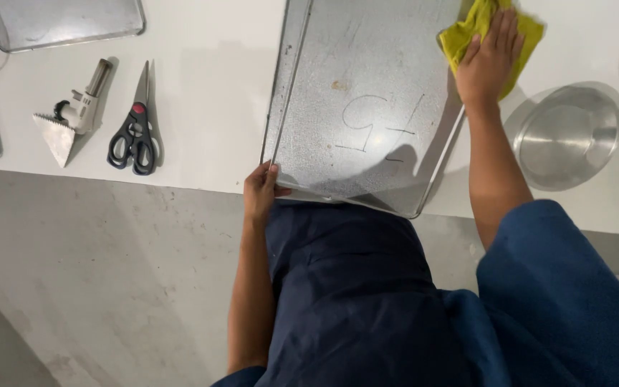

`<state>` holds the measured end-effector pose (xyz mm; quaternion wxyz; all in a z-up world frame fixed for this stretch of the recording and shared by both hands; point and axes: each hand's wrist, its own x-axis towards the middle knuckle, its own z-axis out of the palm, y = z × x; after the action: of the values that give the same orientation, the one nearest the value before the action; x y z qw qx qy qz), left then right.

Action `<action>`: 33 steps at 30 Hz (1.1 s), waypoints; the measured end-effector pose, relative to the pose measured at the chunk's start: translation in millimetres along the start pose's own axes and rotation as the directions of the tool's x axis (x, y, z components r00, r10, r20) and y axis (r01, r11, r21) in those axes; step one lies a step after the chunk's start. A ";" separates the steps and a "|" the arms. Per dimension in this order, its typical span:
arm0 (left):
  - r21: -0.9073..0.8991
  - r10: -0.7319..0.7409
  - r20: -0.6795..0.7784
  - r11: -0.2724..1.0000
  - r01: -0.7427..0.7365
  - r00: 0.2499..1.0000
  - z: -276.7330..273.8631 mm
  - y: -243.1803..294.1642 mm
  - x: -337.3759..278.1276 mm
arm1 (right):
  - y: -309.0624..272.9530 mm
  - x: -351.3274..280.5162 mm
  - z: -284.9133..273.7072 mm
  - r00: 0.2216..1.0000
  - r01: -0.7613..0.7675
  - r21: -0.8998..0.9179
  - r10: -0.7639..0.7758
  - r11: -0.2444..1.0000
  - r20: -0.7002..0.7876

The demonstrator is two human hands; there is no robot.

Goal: Wiping down baking trays with a yellow cloth and placing them onto a storage shelf.

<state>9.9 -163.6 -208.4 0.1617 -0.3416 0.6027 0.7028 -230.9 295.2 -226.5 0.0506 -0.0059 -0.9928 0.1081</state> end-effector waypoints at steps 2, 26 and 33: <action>0.012 -0.010 0.005 1.000 0.010 1.000 1.1 1.9 -1.8 | 8.1 -29.4 6.7 0.999 -0.048 0.002 0.048 0.999 0.006; -0.054 0.025 0.111 0.998 -0.019 0.993 -10.7 -1.6 1.7 | -239.6 -191.7 -20.3 0.434 0.736 0.441 -0.858 0.513 0.275; 0.181 0.195 -0.007 0.965 -0.191 0.981 -4.2 -13.2 10.5 | -169.3 -217.3 -31.7 0.454 0.713 0.444 -0.839 0.543 0.299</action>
<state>12.1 -166.6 -225.3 0.1152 -0.2741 0.6959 0.6537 -11.7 131.8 -180.8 -0.1523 0.4852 -0.8383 0.1965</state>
